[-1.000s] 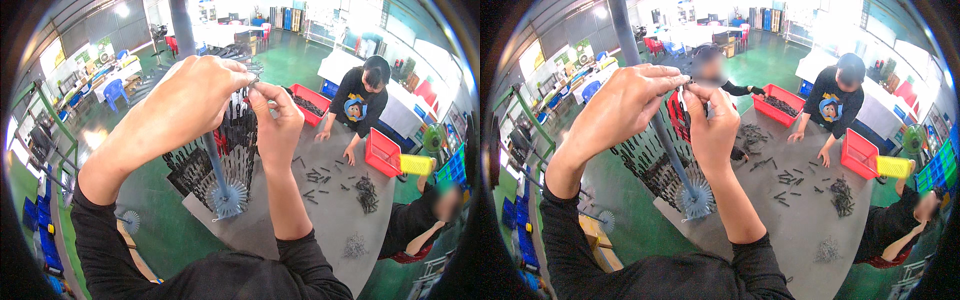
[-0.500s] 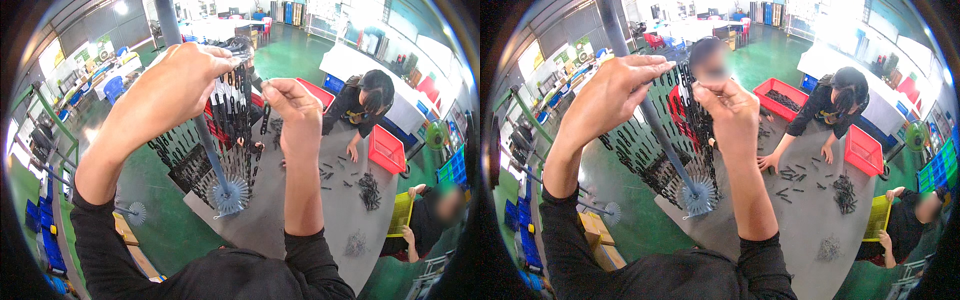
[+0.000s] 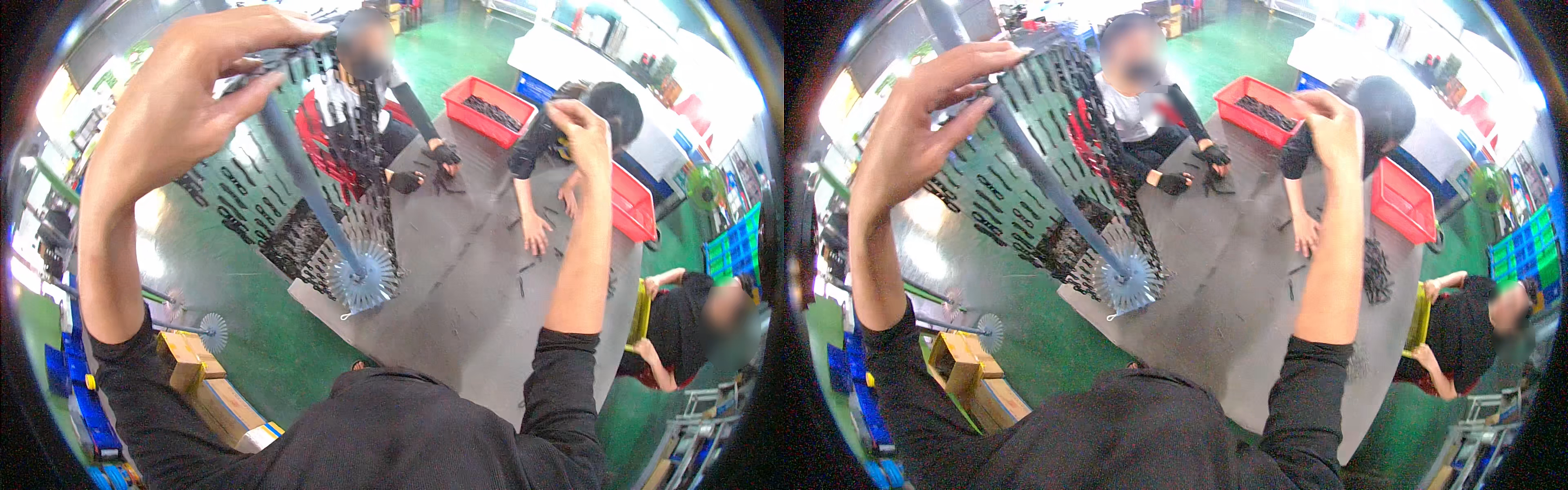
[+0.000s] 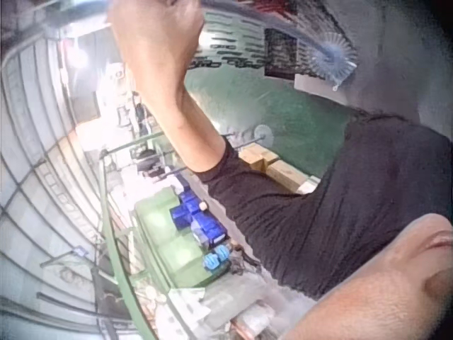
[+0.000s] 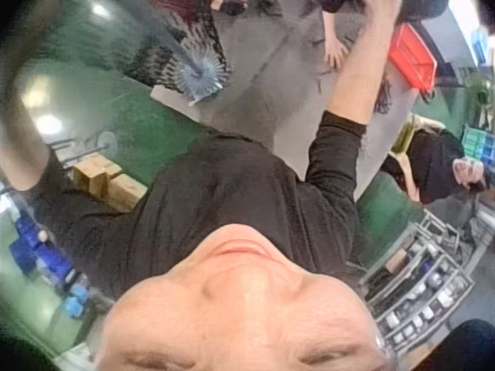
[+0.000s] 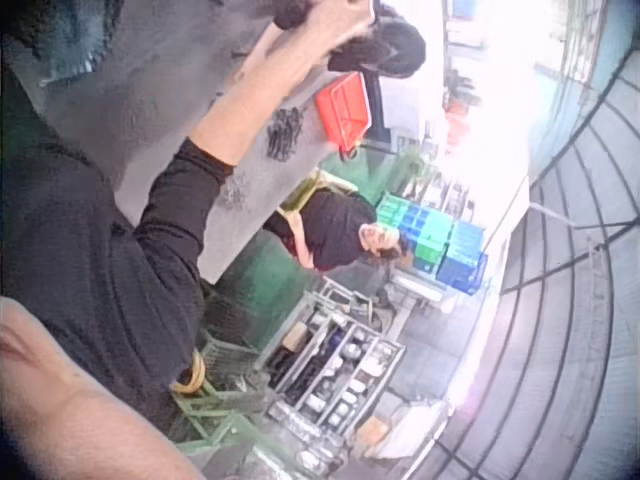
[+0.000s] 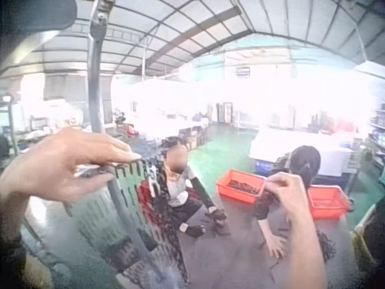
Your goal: The person attaches black plastic bristle pieces to a rotating blue mop head using both hands. They repeatedly pick up bristles from the table and insert them into slots on the mop head while coworkers sort similar parts nearby.
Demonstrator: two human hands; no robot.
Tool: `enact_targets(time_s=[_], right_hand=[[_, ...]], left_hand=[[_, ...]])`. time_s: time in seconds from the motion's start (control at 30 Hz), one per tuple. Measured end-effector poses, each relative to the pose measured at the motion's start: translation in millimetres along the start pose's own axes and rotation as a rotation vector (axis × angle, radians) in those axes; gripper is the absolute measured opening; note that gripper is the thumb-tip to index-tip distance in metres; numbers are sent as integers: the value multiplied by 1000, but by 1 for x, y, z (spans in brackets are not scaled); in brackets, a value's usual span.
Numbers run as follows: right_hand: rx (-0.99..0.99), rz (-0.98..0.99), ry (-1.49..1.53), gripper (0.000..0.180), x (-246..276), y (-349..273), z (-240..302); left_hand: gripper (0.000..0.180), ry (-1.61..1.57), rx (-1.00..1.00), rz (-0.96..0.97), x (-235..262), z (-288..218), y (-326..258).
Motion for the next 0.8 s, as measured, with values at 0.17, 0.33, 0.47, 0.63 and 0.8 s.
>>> enact_targets(time_s=[0.17, 0.33, 0.47, 0.63, 0.8], right_hand=[[216, -187, -246, 24, -10, -11, 83], [453, -54, 377, 19, -86, -62, 209], [494, -254, 432, 10, -94, -71, 223], [317, -260, 554, 8, -98, -70, 213], [160, 108, 1089, 8, -119, -55, 195]], left_hand=[[47, -24, -6, 54, 2, -14, 5], [45, 188, -129, 8, 2, -34, 15], [37, 273, -75, 7, -10, -40, 23], [36, 271, -35, -14, -10, -42, 22], [38, 252, -79, -18, -11, -48, 23]])
Point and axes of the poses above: each hand's wrist, its own y-axis towards the middle knuckle, its own x-axis out of the back of the hand, z = x × y, the point moved 10 cm from there along y, towards the middle knuckle, and after that the axes turned 2 degrees about x, right-handed, at the moved point
